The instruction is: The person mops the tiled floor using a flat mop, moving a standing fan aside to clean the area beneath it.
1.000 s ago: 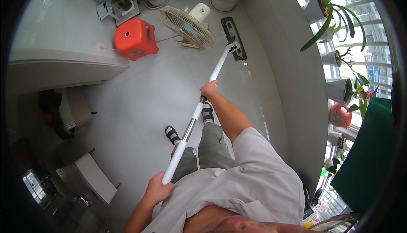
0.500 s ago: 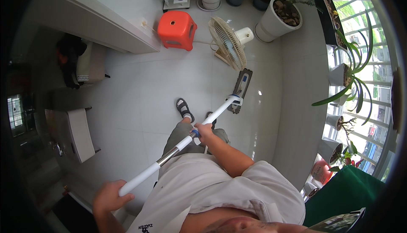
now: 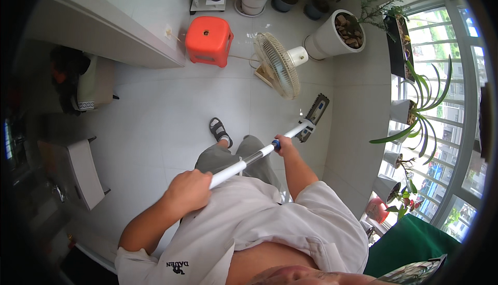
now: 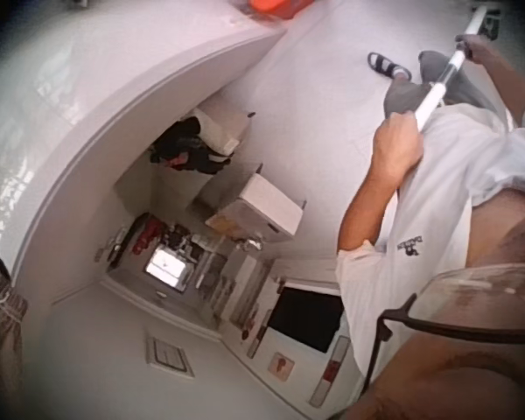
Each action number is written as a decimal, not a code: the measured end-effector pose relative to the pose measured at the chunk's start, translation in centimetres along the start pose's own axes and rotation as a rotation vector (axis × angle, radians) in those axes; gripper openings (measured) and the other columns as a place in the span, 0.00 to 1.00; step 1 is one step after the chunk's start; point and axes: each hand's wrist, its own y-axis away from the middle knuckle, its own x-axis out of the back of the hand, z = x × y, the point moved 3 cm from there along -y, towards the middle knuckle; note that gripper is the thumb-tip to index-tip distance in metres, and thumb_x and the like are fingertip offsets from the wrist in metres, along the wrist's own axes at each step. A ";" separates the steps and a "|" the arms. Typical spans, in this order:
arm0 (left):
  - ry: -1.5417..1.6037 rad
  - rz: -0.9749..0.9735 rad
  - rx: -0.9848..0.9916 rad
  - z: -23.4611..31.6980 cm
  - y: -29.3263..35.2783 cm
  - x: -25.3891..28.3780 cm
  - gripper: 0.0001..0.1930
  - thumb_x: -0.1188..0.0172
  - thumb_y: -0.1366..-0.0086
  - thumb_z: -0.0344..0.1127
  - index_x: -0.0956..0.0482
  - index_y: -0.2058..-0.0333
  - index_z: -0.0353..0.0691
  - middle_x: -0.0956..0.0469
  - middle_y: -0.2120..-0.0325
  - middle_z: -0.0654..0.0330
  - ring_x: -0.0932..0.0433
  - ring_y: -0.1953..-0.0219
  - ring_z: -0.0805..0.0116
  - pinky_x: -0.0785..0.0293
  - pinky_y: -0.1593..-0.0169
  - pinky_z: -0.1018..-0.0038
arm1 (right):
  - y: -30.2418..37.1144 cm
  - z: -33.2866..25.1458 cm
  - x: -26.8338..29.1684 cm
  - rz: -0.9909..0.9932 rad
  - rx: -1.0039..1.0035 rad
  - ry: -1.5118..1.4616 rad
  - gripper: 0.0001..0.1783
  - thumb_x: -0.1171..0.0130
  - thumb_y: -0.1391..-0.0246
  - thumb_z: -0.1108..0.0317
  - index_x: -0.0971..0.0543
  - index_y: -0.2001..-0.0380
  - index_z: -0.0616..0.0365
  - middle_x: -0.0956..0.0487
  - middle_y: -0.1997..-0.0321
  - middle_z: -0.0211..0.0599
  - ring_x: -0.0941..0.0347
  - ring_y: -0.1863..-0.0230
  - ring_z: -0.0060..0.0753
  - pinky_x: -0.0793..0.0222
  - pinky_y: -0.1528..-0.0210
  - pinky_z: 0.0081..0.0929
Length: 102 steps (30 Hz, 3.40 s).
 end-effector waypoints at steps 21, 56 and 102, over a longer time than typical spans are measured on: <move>0.127 0.023 0.095 6.8 -5.6 10.5 0.19 0.41 0.51 0.49 0.26 0.74 0.35 0.28 0.89 0.51 0.26 0.84 0.54 0.30 0.78 0.64 | -7.4 -30.6 -10.5 0.024 1.060 1.059 0.13 0.49 0.52 0.61 0.25 0.72 0.61 0.24 0.75 0.40 0.28 0.71 0.34 0.34 0.66 0.28; 0.384 0.238 -0.084 3.8 -6.6 7.5 0.07 0.45 0.59 0.30 0.21 0.78 0.39 0.23 0.78 0.53 0.22 0.74 0.59 0.27 0.73 0.67 | 29.3 -40.4 -27.6 -0.321 1.490 0.954 0.21 0.51 0.47 0.64 0.36 0.91 0.60 0.42 0.89 0.21 0.52 0.85 0.14 0.57 0.83 0.20; 0.430 0.402 -0.093 2.5 -9.4 7.8 0.06 0.42 0.62 0.31 0.21 0.80 0.41 0.23 0.78 0.55 0.22 0.72 0.60 0.27 0.72 0.69 | 25.5 -36.0 -48.6 -0.463 1.461 0.856 0.18 0.47 0.51 0.62 0.31 0.88 0.62 0.36 0.90 0.26 0.45 0.91 0.18 0.52 0.88 0.21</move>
